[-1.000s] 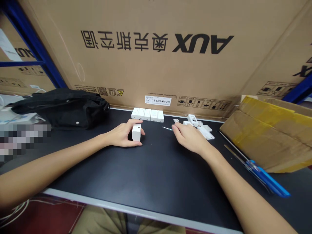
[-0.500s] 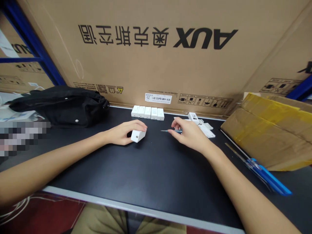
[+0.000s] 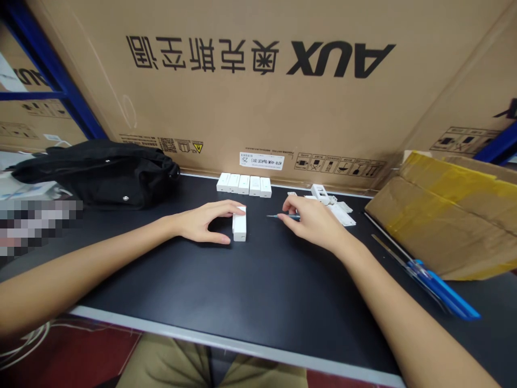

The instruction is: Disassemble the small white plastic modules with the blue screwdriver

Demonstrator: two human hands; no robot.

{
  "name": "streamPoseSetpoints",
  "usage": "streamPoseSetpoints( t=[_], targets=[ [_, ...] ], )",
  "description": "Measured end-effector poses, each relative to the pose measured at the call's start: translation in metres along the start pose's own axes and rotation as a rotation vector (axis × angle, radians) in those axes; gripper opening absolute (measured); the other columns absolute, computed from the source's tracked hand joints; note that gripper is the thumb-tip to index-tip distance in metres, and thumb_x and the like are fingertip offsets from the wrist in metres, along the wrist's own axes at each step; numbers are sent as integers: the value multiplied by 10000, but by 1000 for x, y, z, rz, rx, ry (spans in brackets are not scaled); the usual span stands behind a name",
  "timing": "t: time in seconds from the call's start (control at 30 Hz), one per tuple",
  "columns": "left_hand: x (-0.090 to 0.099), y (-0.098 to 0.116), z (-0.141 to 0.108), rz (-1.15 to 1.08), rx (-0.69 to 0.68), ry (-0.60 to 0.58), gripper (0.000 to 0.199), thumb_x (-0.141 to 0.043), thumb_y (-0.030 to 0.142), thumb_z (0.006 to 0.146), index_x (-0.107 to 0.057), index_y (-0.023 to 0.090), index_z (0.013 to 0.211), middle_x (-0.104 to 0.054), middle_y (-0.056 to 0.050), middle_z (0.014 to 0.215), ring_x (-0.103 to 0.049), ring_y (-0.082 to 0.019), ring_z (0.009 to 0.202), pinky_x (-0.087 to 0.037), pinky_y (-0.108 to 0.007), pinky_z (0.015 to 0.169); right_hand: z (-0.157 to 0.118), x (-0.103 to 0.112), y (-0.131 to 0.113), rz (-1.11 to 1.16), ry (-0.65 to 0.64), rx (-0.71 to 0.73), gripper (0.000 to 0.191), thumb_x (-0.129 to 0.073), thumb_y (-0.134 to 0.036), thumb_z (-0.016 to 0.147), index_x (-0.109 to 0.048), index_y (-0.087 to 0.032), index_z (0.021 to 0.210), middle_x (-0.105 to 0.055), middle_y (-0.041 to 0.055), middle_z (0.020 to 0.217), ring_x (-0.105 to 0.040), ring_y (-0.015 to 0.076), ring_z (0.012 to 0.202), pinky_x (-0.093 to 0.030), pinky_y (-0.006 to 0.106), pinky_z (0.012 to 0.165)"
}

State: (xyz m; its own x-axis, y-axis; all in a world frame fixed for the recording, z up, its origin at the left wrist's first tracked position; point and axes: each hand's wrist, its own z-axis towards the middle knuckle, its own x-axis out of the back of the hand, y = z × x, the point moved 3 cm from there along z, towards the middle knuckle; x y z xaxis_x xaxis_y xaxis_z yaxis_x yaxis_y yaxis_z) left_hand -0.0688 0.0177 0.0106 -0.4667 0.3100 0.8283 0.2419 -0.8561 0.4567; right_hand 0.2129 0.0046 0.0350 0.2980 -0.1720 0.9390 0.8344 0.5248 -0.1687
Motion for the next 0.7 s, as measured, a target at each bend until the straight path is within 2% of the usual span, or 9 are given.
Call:
streamPoseSetpoints(
  t=[0.13, 0.33, 0.4, 0.47, 0.6, 0.7],
  targets=[
    [0, 1, 2, 16, 67, 45, 585, -711, 483, 820, -512, 237, 1312, -565, -114, 1366, -551, -256, 1264, -433, -423, 1090, 0, -1, -2, 16, 4, 35, 150, -601, -371, 879, -581, -224, 904, -679, 37, 874, -602, 181, 728, -424, 290, 650],
    [-11, 6, 8, 103, 344, 138, 680, -683, 668, 750, -509, 252, 1258, -595, -82, 1292, -590, -287, 1170, -484, -454, 990, 2, -1, -7, 21, 54, 135, 35, -574, -228, 848, -551, -224, 875, -631, 45, 867, -569, 182, 746, -427, 293, 654],
    [-16, 8, 11, 100, 363, 180, 658, -665, 656, 771, -500, 247, 1259, -591, -88, 1279, -587, -294, 1163, -494, -462, 972, 2, -1, -8, 35, 50, 161, 43, -558, -198, 850, -551, -225, 883, -614, 44, 872, -561, 181, 755, -435, 297, 667],
    [-19, 11, 13, 48, 293, 217, 636, -701, 561, 778, -475, 243, 1281, -565, -98, 1305, -578, -287, 1168, -509, -447, 963, 2, 0, -10, 55, 57, 179, 68, -551, -177, 852, -558, -225, 900, -606, 43, 880, -559, 181, 771, -441, 301, 684],
    [-16, 17, 13, -68, 43, 311, 621, -696, 245, 772, -419, 251, 1328, -453, -125, 1413, -481, -282, 1301, -535, -396, 941, 2, 2, -13, 98, 94, 201, 80, -547, -165, 855, -566, -227, 901, -607, 43, 899, -562, 182, 790, -449, 310, 711],
    [-15, 22, 11, -70, -97, 290, 574, -656, 171, 800, -422, 261, 1316, -435, -129, 1408, -442, -278, 1344, -492, -427, 1022, 2, 4, -16, 102, 101, 207, 61, -545, -170, 854, -551, -229, 868, -606, 42, 888, -558, 184, 784, -446, 317, 719]
  ],
)
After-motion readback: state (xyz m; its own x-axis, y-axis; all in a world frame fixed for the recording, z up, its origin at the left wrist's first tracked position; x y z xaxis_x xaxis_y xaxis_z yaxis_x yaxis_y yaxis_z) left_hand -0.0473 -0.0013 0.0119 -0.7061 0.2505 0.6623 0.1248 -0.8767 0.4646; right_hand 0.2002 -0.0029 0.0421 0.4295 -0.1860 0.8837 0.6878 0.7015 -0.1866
